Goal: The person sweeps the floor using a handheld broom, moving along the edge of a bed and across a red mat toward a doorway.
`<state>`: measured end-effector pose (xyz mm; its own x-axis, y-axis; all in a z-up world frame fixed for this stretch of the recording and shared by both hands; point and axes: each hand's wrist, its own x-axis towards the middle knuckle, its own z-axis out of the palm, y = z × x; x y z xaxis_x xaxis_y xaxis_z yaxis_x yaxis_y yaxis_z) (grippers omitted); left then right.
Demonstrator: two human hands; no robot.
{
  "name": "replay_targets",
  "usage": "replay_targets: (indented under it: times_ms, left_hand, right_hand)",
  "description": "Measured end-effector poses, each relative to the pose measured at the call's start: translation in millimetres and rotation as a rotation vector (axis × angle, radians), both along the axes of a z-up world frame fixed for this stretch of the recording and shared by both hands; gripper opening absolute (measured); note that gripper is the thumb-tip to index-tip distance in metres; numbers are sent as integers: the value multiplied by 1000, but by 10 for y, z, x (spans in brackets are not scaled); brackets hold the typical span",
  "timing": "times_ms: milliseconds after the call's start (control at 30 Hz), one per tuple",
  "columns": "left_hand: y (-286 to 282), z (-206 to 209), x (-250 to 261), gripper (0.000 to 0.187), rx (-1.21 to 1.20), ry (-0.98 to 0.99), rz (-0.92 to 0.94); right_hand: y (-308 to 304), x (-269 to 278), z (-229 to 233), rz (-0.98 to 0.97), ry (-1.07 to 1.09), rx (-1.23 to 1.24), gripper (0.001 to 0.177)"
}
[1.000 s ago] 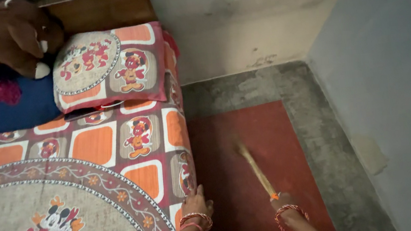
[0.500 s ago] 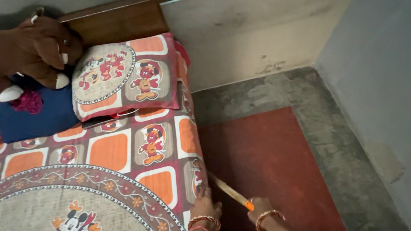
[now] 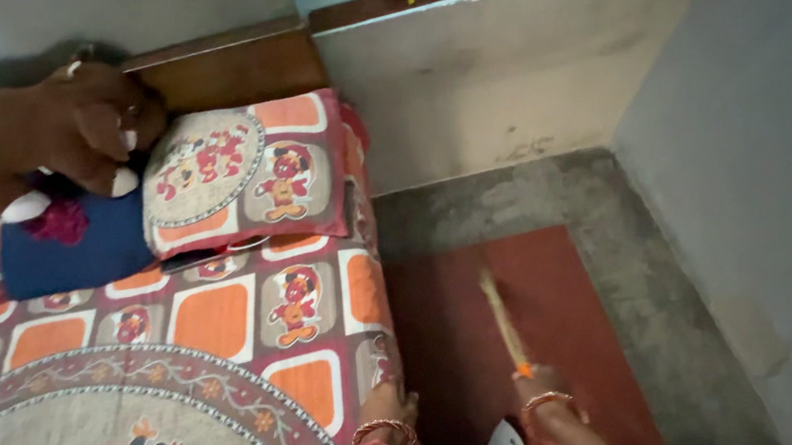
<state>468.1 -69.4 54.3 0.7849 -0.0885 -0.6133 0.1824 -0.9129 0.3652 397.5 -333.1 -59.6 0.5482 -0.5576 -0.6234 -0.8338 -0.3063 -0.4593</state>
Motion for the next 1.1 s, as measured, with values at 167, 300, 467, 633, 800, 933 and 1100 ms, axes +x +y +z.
replay_targets:
  times_ms: [167,300,467,633,800,933,1100]
  left_hand:
    - [-299,40,241,45,0,16,-22]
    - [-446,57,447,49,-25,-32,-46]
    - [-488,23,641,48,-2,-85,-92]
    - [-549,29,809,48,20,-6,-36]
    - [-704,160,918,44,54,12,-54]
    - [-819,251,1005,43,28,-24,-66]
    - [-829,180,1144,44,2,-25,-47]
  right_hand:
    - [338,301,351,324,123,-50,35]
    - [320,509,365,488,218,-58,33]
    - [-68,394,-65,249,255,89,36]
    - [-541,419,-167,-41,240,179,40]
    - [-400,691,92,-69,226,132,41]
    - [-83,821,217,303,81,-116,34]
    - [74,1071,59,371,227,162,31]
